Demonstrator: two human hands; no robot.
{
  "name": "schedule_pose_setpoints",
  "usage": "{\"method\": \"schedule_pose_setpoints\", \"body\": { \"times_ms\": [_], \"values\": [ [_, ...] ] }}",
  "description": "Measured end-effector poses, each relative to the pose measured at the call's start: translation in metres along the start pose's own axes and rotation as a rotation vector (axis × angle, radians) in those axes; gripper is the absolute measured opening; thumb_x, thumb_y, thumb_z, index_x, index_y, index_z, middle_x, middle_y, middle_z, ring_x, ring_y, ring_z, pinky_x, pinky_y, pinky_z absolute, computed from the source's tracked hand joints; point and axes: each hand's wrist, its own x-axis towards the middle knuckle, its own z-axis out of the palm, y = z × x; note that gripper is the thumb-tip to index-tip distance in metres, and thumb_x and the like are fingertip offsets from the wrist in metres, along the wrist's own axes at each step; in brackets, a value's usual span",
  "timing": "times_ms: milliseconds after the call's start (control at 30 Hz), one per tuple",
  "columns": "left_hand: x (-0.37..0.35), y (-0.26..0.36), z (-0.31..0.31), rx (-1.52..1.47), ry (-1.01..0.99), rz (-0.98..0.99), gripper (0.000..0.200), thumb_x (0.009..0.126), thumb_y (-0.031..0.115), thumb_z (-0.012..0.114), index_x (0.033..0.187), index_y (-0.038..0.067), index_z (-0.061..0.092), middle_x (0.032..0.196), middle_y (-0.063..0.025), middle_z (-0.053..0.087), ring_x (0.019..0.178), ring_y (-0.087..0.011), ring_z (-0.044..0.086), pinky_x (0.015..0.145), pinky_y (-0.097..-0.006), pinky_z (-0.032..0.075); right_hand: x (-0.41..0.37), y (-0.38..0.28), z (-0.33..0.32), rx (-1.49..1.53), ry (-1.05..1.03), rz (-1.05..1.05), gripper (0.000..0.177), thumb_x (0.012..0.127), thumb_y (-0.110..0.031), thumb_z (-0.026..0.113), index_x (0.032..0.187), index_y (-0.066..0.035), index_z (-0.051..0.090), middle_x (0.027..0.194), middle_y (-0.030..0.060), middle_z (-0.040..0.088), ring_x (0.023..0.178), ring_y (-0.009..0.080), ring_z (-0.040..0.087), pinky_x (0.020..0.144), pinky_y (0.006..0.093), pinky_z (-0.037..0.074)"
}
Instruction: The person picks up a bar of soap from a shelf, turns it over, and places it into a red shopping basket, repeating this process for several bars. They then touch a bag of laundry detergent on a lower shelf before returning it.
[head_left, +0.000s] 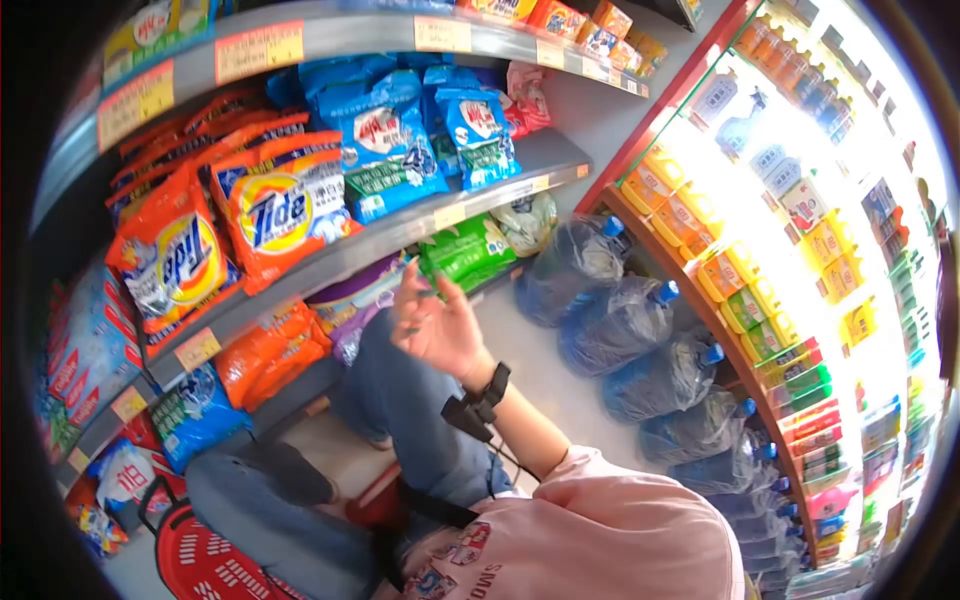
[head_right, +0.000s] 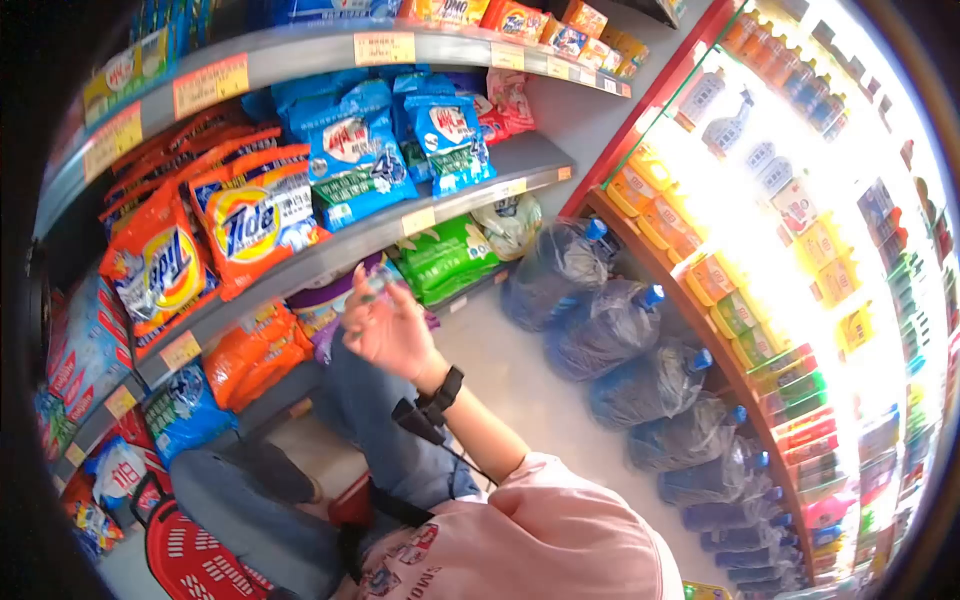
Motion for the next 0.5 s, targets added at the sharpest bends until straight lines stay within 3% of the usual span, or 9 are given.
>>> {"method": "schedule_pose_setpoints", "body": {
  "times_ms": [67,167,200,267,300,367,433,500],
  "values": [
    [0.008,-0.009,0.001,-0.126,-0.004,0.001,0.048,0.094,0.027,0.043,0.139,0.012,0.032,0.065,-0.0075,0.056,0.056,-0.0139,0.055,0.055,-0.0273,0.049,0.014,0.017,-0.025,0.014,-0.071,0.078,0.042,0.09,-0.035,0.05,0.129,-0.02,0.045,0.098,-0.002,0.054,0.089,0.0135,0.051,0.084,0.0325,0.04],
    [0.013,-0.018,0.001,-0.211,-0.012,0.002,0.048,0.094,0.028,0.043,0.138,0.013,0.032,0.065,-0.0076,0.056,0.056,-0.0141,0.055,0.055,-0.0273,0.049,0.022,0.023,-0.067,-0.182,0.048,0.179,0.042,0.09,-0.034,0.05,0.13,-0.021,0.043,0.1,-0.0003,0.053,0.09,0.0142,0.051,0.084,0.0335,0.039],
    [0.014,-0.02,0.001,-0.23,-0.015,0.005,0.048,0.094,0.028,0.043,0.138,0.013,0.032,0.065,-0.0076,0.056,0.056,-0.0141,0.055,0.055,-0.0273,0.049,0.023,0.025,-0.067,-0.192,0.037,0.174,0.042,0.09,-0.034,0.05,0.13,-0.021,0.043,0.1,-0.0003,0.053,0.09,0.0142,0.051,0.084,0.0335,0.039],
    [0.015,-0.024,0.0,-0.259,-0.015,0.005,0.048,0.094,0.028,0.043,0.138,0.013,0.032,0.065,-0.0076,0.056,0.056,-0.0142,0.055,0.055,-0.0274,0.049,0.026,0.025,-0.068,-0.215,0.251,0.0,0.042,0.091,-0.034,0.048,0.13,-0.02,0.043,0.099,0.0014,0.054,0.092,0.0153,0.051,0.086,0.0337,0.04],
    [0.015,-0.026,0.0,-0.277,-0.018,0.001,0.047,0.094,0.028,0.043,0.138,0.013,0.033,0.065,-0.0077,0.056,0.056,-0.0143,0.056,0.055,-0.0274,0.049,0.026,0.023,-0.074,-0.216,0.243,-0.01,0.042,0.091,-0.034,0.048,0.13,-0.02,0.043,0.099,0.0014,0.054,0.092,0.0153,0.051,0.086,0.0337,0.04],
    [0.017,-0.03,0.0,-0.301,-0.022,-0.002,0.047,0.094,0.028,0.043,0.138,0.013,0.033,0.065,-0.0077,0.056,0.056,-0.0144,0.056,0.055,-0.0274,0.049,0.027,0.015,-0.085,-0.062,-0.082,0.117,0.041,0.092,-0.033,0.047,0.13,-0.018,0.043,0.102,0.0025,0.055,0.096,0.0155,0.051,0.087,0.0326,0.04],
    [0.018,-0.033,-0.001,-0.324,-0.027,-0.007,0.047,0.094,0.028,0.043,0.137,0.013,0.033,0.065,-0.0077,0.056,0.056,-0.0145,0.056,0.055,-0.0274,0.049,0.026,0.014,-0.093,-0.054,-0.084,0.071,0.04,0.091,-0.033,0.047,0.129,-0.018,0.045,0.105,0.003,0.055,0.099,0.0159,0.051,0.088,0.0331,0.04],
    [0.02,-0.037,-0.001,-0.342,-0.033,-0.01,0.047,0.094,0.028,0.043,0.137,0.014,0.033,0.065,-0.0078,0.056,0.056,-0.0146,0.056,0.055,-0.0275,0.049,0.024,0.017,-0.09,-0.071,0.042,0.039,0.04,0.091,-0.032,0.047,0.129,-0.018,0.045,0.106,0.0032,0.055,0.099,0.0162,0.051,0.088,0.0338,0.041]
  ]
}}
